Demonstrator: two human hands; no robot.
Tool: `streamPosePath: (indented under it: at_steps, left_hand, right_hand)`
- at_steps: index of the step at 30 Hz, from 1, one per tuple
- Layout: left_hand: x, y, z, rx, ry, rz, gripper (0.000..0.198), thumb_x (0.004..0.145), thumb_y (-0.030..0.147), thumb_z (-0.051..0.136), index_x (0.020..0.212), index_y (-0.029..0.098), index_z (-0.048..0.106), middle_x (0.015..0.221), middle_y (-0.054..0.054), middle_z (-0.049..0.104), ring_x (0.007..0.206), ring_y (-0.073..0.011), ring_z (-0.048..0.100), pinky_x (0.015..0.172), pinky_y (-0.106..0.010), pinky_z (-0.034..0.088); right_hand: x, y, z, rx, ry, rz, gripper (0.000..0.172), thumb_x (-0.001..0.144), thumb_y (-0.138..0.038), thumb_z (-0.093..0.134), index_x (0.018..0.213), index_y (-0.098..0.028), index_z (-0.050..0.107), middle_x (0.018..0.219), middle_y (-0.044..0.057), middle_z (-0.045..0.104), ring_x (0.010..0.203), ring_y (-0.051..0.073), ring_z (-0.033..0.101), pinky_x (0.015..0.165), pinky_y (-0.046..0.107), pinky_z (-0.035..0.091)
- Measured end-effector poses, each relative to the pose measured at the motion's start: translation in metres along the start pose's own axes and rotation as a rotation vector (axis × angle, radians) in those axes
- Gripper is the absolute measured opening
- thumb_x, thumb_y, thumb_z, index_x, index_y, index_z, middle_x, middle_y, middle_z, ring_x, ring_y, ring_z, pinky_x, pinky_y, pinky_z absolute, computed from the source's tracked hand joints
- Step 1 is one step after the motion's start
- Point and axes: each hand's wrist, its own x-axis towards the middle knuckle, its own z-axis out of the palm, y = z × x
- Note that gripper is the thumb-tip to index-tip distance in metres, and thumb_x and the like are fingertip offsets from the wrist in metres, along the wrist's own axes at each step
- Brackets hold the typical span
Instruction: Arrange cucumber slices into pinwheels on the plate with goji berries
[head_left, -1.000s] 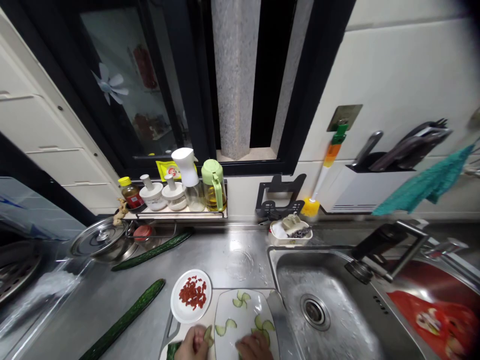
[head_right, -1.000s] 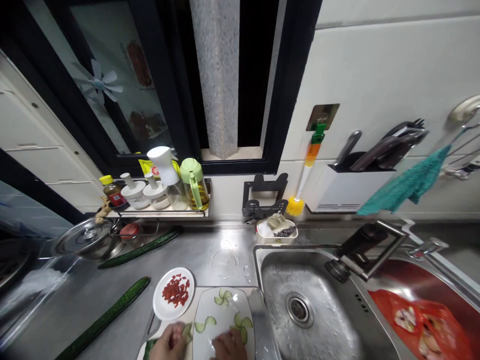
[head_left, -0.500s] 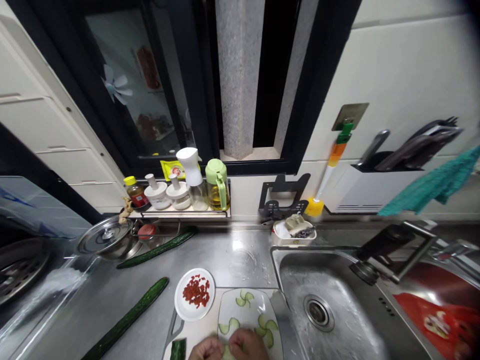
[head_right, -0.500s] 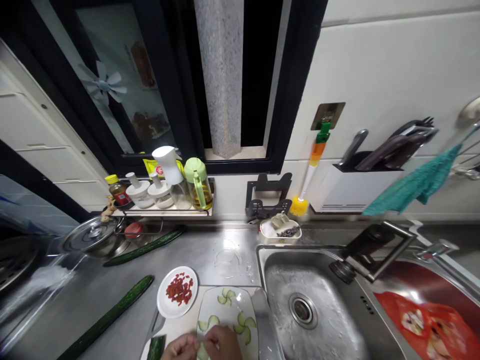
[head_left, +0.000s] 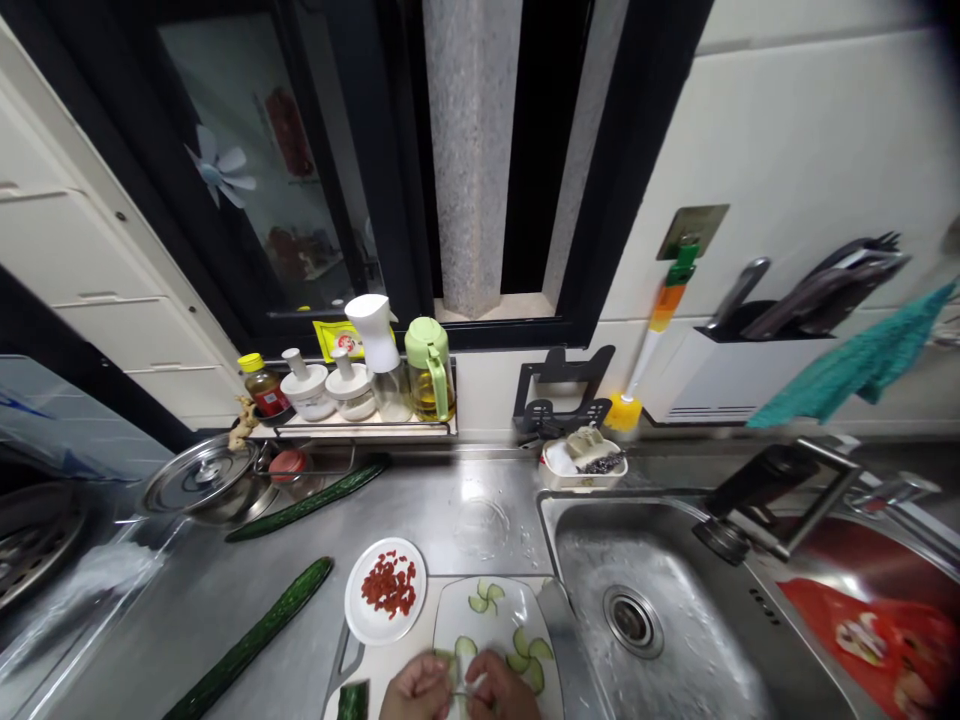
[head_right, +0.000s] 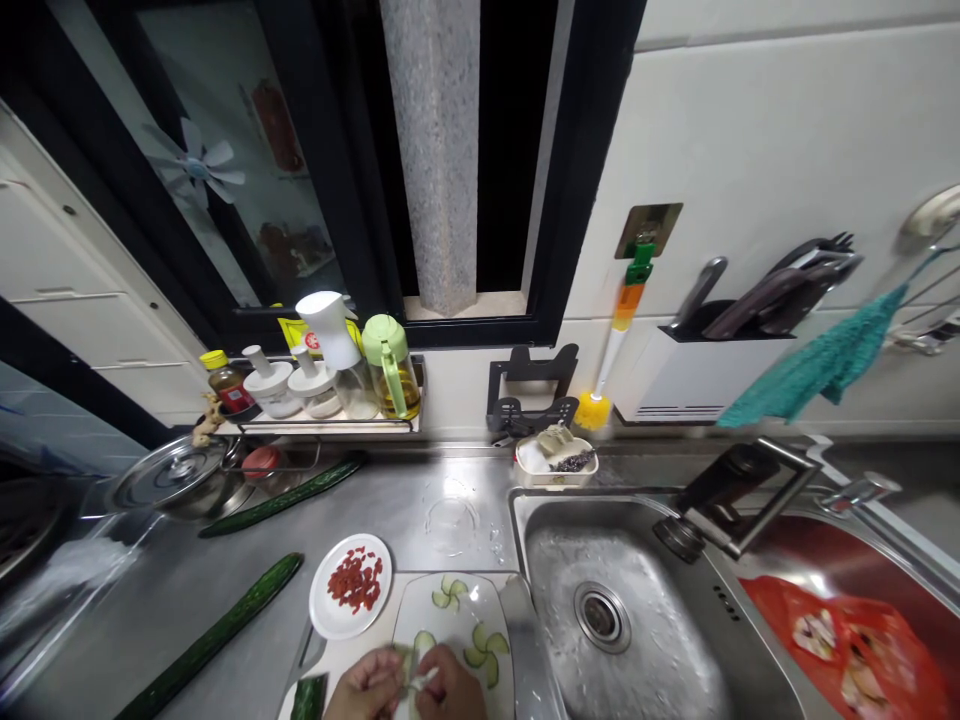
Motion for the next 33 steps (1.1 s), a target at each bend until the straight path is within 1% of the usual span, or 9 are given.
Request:
streamPosePath:
  at_steps: [3,6,9,12,14,17,27,30,33]
  left_hand:
    - [0.006,0.006,0.004,0.017,0.043,0.051,0.054,0.041,0.044,0.084,0.085,0.019,0.064,0.045,0.01,0.053,0.043,-0.0052,0.041,0.051,-0.021,0.025]
    - [0.013,0.016,0.005,0.128,-0.012,0.082,0.038,0.047,0.036,0.073,0.079,0.015,0.066,0.055,0.006,0.059,0.052,-0.0079,0.047,0.057,-0.023,0.031]
    - [0.015,0.03,0.004,0.431,0.007,0.201,0.016,0.055,0.03,0.058,0.065,0.017,0.058,0.056,0.007,0.048,0.057,-0.0078,0.041,0.06,-0.024,0.03]
    - [0.013,0.045,0.006,0.748,0.073,0.327,0.004,0.063,0.024,0.049,0.061,0.021,0.049,0.057,0.008,0.038,0.06,-0.0089,0.038,0.062,-0.023,0.03]
    - [0.011,0.052,0.009,0.87,0.079,0.342,0.006,0.068,0.022,0.046,0.062,0.022,0.046,0.059,0.007,0.039,0.061,-0.0098,0.039,0.063,-0.023,0.03]
    - [0.013,0.058,0.014,0.958,0.077,0.347,0.009,0.071,0.02,0.043,0.062,0.022,0.043,0.06,0.006,0.041,0.063,-0.0108,0.042,0.064,-0.023,0.031]
    - [0.015,0.059,0.016,1.021,0.055,0.34,0.012,0.074,0.017,0.04,0.063,0.022,0.039,0.062,0.004,0.044,0.066,-0.0122,0.044,0.064,-0.024,0.029]
    - [0.012,0.061,0.018,1.051,0.061,0.346,0.013,0.076,0.016,0.039,0.064,0.022,0.042,0.063,0.004,0.047,0.066,-0.0126,0.046,0.065,-0.024,0.03]
    - [0.012,0.058,0.019,1.093,0.076,0.382,0.016,0.078,0.015,0.038,0.068,0.021,0.049,0.068,0.002,0.054,0.069,-0.0131,0.051,0.068,-0.024,0.034]
  right_hand:
    - [0.002,-0.002,-0.002,-0.059,-0.013,-0.059,0.013,0.065,-0.014,0.049,0.073,-0.023,0.05,0.057,-0.008,0.04,0.057,0.012,0.041,0.057,0.025,0.032]
    - [0.007,-0.002,-0.001,-0.156,0.02,-0.082,0.013,0.067,-0.012,0.047,0.07,-0.022,0.054,0.061,-0.005,0.049,0.062,0.013,0.049,0.061,0.025,0.036]
    - [0.012,0.0,0.002,-0.285,0.072,-0.088,0.018,0.07,-0.01,0.045,0.074,-0.021,0.06,0.065,-0.002,0.058,0.066,0.015,0.055,0.065,0.027,0.039]
    - [0.015,-0.004,0.005,-0.44,0.123,-0.074,0.021,0.074,-0.01,0.044,0.076,-0.021,0.063,0.067,0.001,0.062,0.071,0.018,0.057,0.069,0.03,0.041]
    - [0.017,-0.007,0.007,-0.527,0.169,-0.063,0.023,0.075,-0.009,0.044,0.078,-0.021,0.064,0.069,0.003,0.065,0.078,0.022,0.059,0.073,0.033,0.042]
    - [0.019,-0.012,0.01,-0.605,0.211,-0.061,0.025,0.075,-0.007,0.046,0.078,-0.021,0.066,0.073,0.004,0.068,0.084,0.024,0.06,0.075,0.033,0.041]
    - [0.018,-0.014,0.014,-0.669,0.246,-0.052,0.025,0.076,-0.005,0.049,0.077,-0.023,0.067,0.074,0.005,0.07,0.081,0.023,0.062,0.07,0.032,0.041]
    - [0.018,-0.013,0.015,-0.67,0.244,-0.073,0.025,0.076,-0.004,0.05,0.077,-0.024,0.066,0.074,0.003,0.071,0.083,0.024,0.061,0.073,0.033,0.041]
    - [0.019,-0.013,0.016,-0.673,0.226,-0.081,0.027,0.077,-0.004,0.049,0.078,-0.024,0.067,0.079,0.002,0.073,0.088,0.025,0.06,0.078,0.035,0.042]
